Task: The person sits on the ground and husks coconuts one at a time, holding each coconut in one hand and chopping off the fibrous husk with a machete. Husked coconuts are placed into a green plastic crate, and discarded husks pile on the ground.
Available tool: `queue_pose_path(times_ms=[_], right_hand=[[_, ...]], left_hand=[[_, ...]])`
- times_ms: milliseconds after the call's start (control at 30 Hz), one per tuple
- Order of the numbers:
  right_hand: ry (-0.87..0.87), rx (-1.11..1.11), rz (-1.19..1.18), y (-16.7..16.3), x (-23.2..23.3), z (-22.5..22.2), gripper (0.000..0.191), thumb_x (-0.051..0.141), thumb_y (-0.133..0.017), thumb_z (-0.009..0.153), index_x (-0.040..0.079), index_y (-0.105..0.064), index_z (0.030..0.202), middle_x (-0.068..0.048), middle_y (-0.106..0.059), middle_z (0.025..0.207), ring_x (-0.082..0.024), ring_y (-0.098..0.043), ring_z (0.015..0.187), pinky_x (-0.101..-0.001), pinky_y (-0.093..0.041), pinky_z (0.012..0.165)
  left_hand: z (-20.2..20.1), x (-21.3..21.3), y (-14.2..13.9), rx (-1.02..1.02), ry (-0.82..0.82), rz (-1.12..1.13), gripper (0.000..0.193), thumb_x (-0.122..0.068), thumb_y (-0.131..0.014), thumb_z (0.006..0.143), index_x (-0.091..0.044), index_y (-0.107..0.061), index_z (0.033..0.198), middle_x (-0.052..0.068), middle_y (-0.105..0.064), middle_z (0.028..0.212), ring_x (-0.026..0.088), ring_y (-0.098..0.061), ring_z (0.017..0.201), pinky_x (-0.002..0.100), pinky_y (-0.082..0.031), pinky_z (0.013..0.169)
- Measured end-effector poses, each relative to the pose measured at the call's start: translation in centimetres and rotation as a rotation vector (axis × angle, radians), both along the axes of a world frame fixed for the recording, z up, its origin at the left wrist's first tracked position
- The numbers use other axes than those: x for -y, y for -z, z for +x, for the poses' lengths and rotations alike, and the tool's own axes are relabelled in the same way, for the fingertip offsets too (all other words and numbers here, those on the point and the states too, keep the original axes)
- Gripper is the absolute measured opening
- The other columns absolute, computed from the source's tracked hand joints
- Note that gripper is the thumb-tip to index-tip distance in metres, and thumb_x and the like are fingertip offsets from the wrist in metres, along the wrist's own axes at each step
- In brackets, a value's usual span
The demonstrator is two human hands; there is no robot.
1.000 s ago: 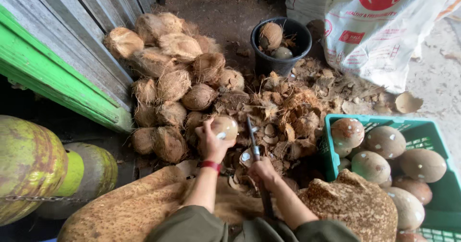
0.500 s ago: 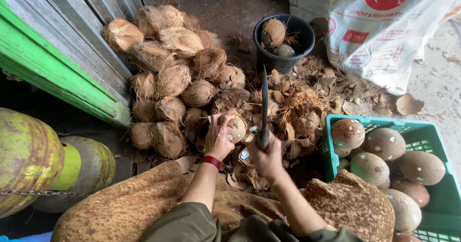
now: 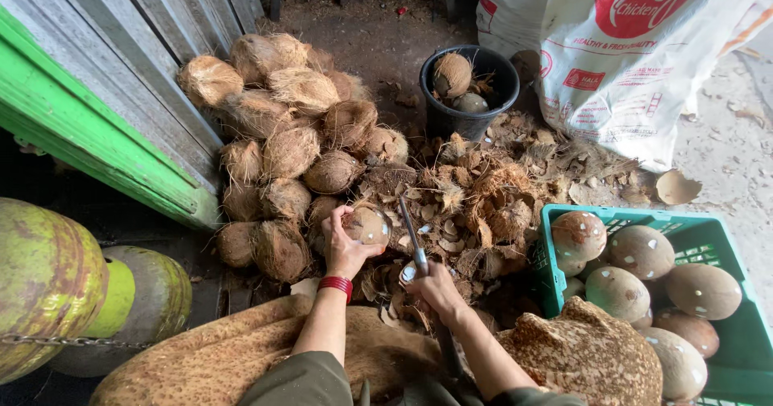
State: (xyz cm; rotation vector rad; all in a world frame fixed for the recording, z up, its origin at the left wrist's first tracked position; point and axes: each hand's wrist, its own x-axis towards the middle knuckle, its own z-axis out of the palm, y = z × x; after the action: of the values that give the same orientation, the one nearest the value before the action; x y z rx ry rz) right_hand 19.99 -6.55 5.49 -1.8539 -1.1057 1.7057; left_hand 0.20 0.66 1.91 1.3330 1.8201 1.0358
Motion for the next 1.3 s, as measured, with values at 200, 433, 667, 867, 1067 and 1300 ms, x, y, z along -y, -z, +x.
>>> queue_pose_path(times_ms=[200, 433, 667, 867, 1067, 1300], right_hand=[[-0.012, -0.037, 0.733, -4.3, -0.2, -1.8, 0.022, 0.002, -0.067, 0.09, 0.006, -0.047, 0.081, -0.002, -0.05, 0.062, -0.011, -0.048, 0.052, -0.0272, -0.041, 0.043], [0.161, -0.329, -0.031, 1.7, -0.1, -2.4, 0.014, -0.009, -0.063, 0.076, 0.001, -0.053, 0.078, -0.008, -0.056, 0.056, -0.017, -0.046, 0.038, -0.0313, -0.04, 0.035], [0.073, -0.038, 0.228, 1.2, 0.6, -2.6, 0.017, -0.006, -0.067, 0.075, 0.004, -0.056, 0.083, -0.007, -0.063, 0.064, -0.014, -0.057, 0.044, -0.0289, -0.048, 0.038], [0.022, -0.094, 0.201, -2.5, 0.1, -1.0, 0.019, 0.001, -0.069, 0.083, 0.006, -0.051, 0.085, -0.006, -0.056, 0.067, -0.014, -0.05, 0.046, -0.0304, -0.048, 0.04], [0.116, -0.055, 0.326, -1.0, 0.7, -1.6, 0.019, -0.005, -0.064, 0.081, 0.009, -0.051, 0.083, -0.003, -0.058, 0.064, -0.011, -0.05, 0.046, -0.0283, -0.046, 0.039], [0.186, -0.287, -0.144, 2.0, 0.5, -0.7, 0.012, -0.005, -0.062, 0.084, 0.001, -0.052, 0.082, -0.006, -0.053, 0.056, -0.015, -0.046, 0.037, -0.0323, -0.04, 0.033]], left_hand=[[1.1, 0.3, 0.0, -0.137, 0.126, 0.102, 0.103, -0.009, -0.099, 0.04, -0.029, -0.044, 0.124, 0.01, -0.045, 0.127, 0.032, -0.056, 0.117, 0.047, -0.058, 0.095], [1.7, 0.1, -0.6, -0.371, 0.243, 0.166, 0.094, -0.008, -0.097, 0.045, -0.031, -0.049, 0.123, 0.009, -0.045, 0.128, 0.033, -0.054, 0.119, 0.043, -0.061, 0.085], [1.5, 1.1, -0.8, -0.086, 0.048, 0.071, 0.106, -0.008, -0.098, 0.038, -0.032, -0.046, 0.127, 0.01, -0.04, 0.134, 0.032, -0.053, 0.121, 0.046, -0.059, 0.093], [2.1, 1.1, -0.4, 0.005, 0.029, 0.075, 0.106, -0.014, -0.101, 0.039, -0.029, -0.05, 0.132, 0.007, -0.044, 0.142, 0.029, -0.052, 0.126, 0.051, -0.052, 0.102], [2.5, 1.4, -0.5, -0.097, 0.013, 0.002, 0.103, -0.014, -0.099, 0.041, -0.03, -0.052, 0.131, 0.007, -0.048, 0.14, 0.028, -0.056, 0.123, 0.047, -0.055, 0.102], [-0.4, 0.9, -1.1, 0.175, 0.026, -0.13, 0.106, -0.017, -0.098, 0.04, -0.031, -0.051, 0.134, 0.007, -0.054, 0.144, 0.028, -0.055, 0.13, 0.05, -0.052, 0.105]])
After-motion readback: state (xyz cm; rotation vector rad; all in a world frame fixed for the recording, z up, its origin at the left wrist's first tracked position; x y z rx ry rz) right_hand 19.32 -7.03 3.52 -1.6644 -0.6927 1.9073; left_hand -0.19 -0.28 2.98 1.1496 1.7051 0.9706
